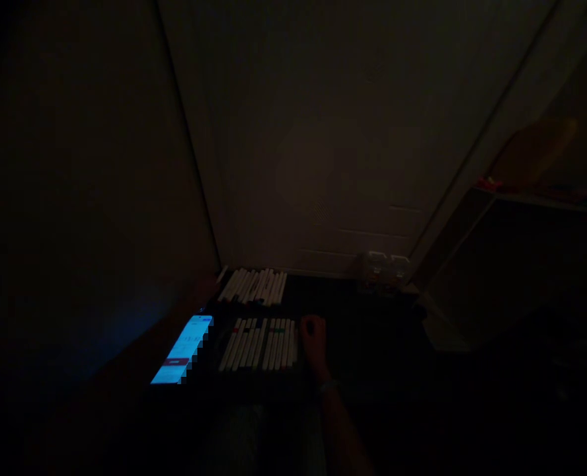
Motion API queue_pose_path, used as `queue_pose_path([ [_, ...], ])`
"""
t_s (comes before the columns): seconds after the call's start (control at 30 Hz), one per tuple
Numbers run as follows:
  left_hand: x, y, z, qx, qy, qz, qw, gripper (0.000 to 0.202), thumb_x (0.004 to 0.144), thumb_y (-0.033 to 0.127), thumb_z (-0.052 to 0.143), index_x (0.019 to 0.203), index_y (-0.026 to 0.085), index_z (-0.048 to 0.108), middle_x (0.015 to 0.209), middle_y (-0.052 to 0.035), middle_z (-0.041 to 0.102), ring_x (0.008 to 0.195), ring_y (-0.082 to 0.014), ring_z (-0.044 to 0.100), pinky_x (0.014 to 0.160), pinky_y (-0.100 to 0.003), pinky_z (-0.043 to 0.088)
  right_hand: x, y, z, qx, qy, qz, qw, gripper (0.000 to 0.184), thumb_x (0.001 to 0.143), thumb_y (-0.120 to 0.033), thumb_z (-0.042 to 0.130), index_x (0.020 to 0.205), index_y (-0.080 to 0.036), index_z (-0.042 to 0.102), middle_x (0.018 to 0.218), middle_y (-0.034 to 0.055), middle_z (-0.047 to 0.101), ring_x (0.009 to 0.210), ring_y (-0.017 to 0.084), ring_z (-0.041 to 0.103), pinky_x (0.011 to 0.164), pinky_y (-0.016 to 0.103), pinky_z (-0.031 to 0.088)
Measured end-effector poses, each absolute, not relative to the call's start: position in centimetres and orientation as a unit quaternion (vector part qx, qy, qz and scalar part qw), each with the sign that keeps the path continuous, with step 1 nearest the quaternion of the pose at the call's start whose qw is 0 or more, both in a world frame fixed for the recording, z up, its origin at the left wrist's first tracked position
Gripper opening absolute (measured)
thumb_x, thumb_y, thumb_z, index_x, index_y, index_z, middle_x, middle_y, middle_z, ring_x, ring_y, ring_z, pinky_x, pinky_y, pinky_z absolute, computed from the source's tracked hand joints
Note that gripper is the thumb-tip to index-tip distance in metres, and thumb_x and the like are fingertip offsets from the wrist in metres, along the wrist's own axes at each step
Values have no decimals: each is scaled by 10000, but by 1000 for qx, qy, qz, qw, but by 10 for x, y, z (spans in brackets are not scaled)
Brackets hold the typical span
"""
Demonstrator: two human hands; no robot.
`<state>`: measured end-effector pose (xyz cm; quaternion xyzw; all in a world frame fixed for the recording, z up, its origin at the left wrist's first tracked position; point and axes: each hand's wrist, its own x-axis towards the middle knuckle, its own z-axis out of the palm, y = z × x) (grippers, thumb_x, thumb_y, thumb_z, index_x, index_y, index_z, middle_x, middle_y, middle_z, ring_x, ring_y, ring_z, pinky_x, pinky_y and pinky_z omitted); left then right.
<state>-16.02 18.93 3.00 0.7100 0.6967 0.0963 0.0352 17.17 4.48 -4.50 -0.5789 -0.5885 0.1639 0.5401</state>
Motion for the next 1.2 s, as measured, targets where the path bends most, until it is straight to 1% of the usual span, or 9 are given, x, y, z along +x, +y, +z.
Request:
queue_pose_path([
  [0.07, -150, 187, 32, 705, 696, 136, 34, 263, 847, 298, 345, 932, 115, 514, 916, -116, 616, 827, -173, 579, 696, -242, 413, 172, 45, -46, -582, -585, 170, 539, 211, 824, -322, 420, 838, -195, 589, 852, 35, 587, 851, 166, 497, 785, 279, 366],
  [0.2, -102, 164, 28, 681, 642, 344, 73, 290, 865, 304, 293, 972, 116, 487, 942, -102, 591, 832, -164, 577, 712, -260, 442, 173, 46, -47, -590, -578, 187, 532, 223, 829, -336, 407, 812, -199, 582, 830, 29, 577, 818, 162, 495, 746, 261, 368],
  [0.27, -70, 141, 19, 681, 606, 394, 119, 282, 869, 276, 279, 982, 119, 484, 912, -89, 593, 817, -159, 580, 719, -277, 454, 174, 46, -48, -594, -573, 194, 530, 222, 831, -339, 404, 815, -203, 580, 824, 27, 571, 802, 160, 495, 731, 254, 368],
  [0.33, -38, 110, 5, 684, 574, 424, 150, 274, 873, 251, 274, 994, 130, 487, 924, -86, 595, 858, -162, 574, 773, -299, 450, 174, 45, -49, -594, -567, 201, 534, 225, 837, -344, 398, 843, -209, 578, 836, 26, 566, 805, 159, 496, 729, 252, 369],
  [0.5, 15, 21, -29, 732, 504, 419, 185, 285, 876, 228, 286, 1040, 183, 515, 1023, -82, 586, 970, -183, 547, 867, -353, 422, 173, 43, -46, -567, -567, 238, 548, 271, 863, -374, 362, 923, -224, 579, 898, 26, 558, 853, 151, 504, 765, 250, 372],
  [0.6, 23, -11, -36, 729, 497, 432, 186, 293, 873, 233, 301, 1080, 187, 503, 1069, -83, 567, 1019, -197, 524, 896, -386, 411, 171, 41, -44, -547, -592, 246, 538, 275, 859, -390, 381, 909, -223, 594, 893, 24, 556, 860, 148, 500, 782, 250, 368],
  [0.87, 18, -12, -40, 709, 504, 462, 174, 270, 877, 258, 335, 1099, 217, 483, 1104, -60, 550, 1055, -187, 495, 931, -387, 395, 168, 41, -44, -533, -618, 218, 535, 341, 872, -415, 355, 733, -206, 585, 762, 8, 548, 753, 140, 469, 725, 252, 357],
  [1.13, 19, -18, -37, 704, 492, 448, 248, 285, 861, 302, 381, 1118, 221, 473, 1093, -58, 572, 1010, -183, 546, 874, -366, 440, 167, 42, -43, -558, -649, 156, 493, 400, 876, -433, 345, 629, -201, 557, 654, -2, 525, 709, 140, 425, 751, 269, 313],
  [1.2, 18, -20, -38, 704, 482, 447, 268, 272, 854, 300, 395, 1098, 223, 485, 1079, -50, 581, 998, -177, 553, 865, -358, 445, 167, 42, -44, -573, -633, 147, 499, 413, 871, -440, 345, 604, -199, 548, 630, -5, 517, 698, 140, 414, 767, 278, 300],
])
